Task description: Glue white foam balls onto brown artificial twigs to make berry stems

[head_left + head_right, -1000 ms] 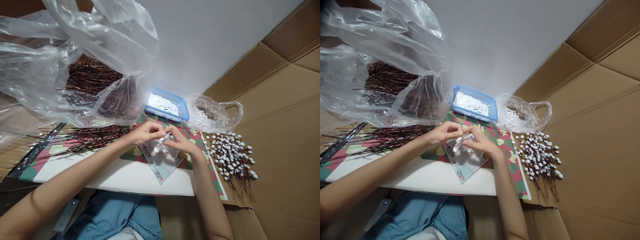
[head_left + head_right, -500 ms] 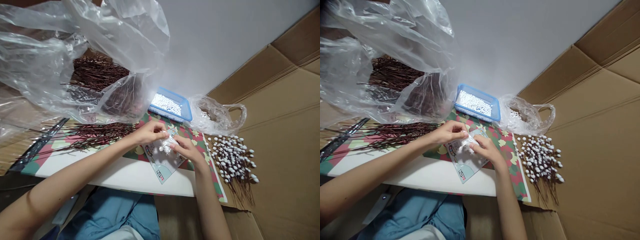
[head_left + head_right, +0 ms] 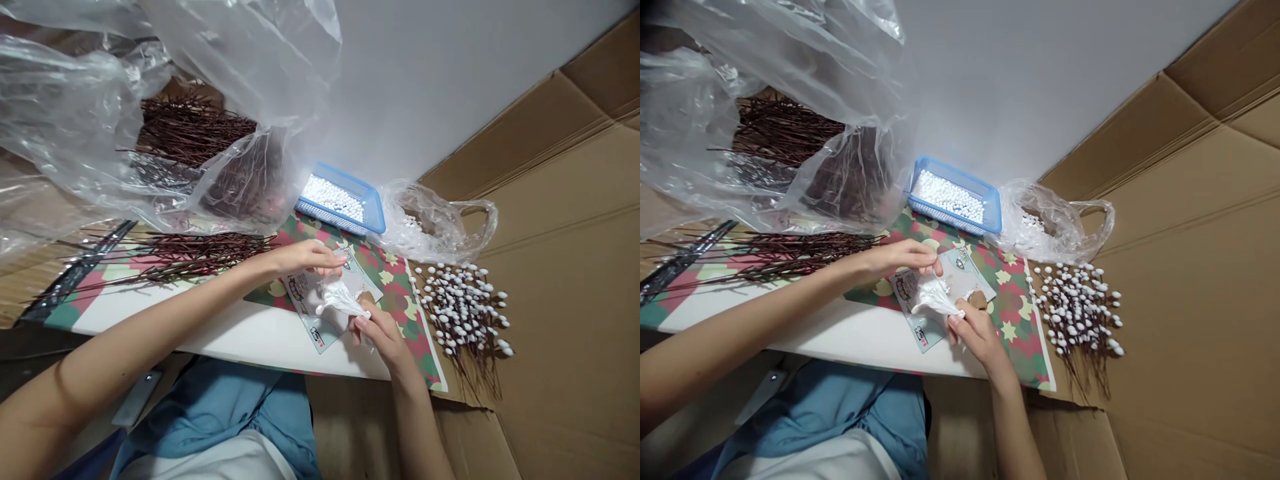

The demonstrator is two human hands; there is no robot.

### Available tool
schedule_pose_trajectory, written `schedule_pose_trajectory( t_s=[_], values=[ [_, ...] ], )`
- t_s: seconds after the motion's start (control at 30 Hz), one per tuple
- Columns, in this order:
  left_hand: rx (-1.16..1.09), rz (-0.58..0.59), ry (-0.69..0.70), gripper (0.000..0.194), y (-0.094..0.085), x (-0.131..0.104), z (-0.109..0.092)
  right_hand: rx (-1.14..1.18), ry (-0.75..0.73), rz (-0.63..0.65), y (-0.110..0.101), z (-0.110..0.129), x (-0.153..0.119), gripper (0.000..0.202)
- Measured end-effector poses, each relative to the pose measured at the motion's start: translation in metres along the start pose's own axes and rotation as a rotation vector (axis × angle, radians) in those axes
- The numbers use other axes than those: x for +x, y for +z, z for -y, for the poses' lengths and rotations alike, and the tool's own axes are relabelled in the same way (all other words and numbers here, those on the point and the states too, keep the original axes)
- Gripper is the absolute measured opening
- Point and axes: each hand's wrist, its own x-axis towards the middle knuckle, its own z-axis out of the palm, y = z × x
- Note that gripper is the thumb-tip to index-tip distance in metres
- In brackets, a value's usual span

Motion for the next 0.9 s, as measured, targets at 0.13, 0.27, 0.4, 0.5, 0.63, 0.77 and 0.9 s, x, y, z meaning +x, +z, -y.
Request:
schedule_pose_trajectory(
  t_s=[0.13, 0.27, 0.4, 0.5, 0.63, 0.77, 0.9],
  values=[
    [0.033, 0.094, -0.027, 0.033, 0.006, 0.002, 0.004, 0.089, 0.005, -0.071, 0.009, -0.008, 0.001, 0.036],
    [0.000, 0.066, 0.028, 0.029, 0.008, 0.006, 0.012, -0.025, -0.038, -0.077, 0.016, -0.009, -0.001, 0.036],
    [-0.023, 0.138, 0.027, 0.027, 0.008, 0.006, 0.012, -0.273, -0.142, -0.123, 0.018, -0.002, -0.008, 0.037],
    [-0.012, 0.189, -0.010, 0.026, 0.010, 0.004, 0.011, -0.388, -0.195, -0.130, 0.018, 0.001, -0.014, 0.035],
    [0.047, 0.186, -0.067, 0.024, 0.008, 0.008, 0.012, -0.469, -0.222, -0.115, 0.021, -0.006, -0.017, 0.035],
    [0.150, -0.074, 0.002, 0.020, -0.004, 0.006, 0.003, -0.517, -0.209, -0.251, 0.033, -0.017, -0.022, 0.035],
    [0.304, -0.448, 0.171, 0.021, 0.010, -0.017, -0.014, -0.445, 0.015, -0.424, 0.051, -0.015, -0.033, 0.037]
  ],
)
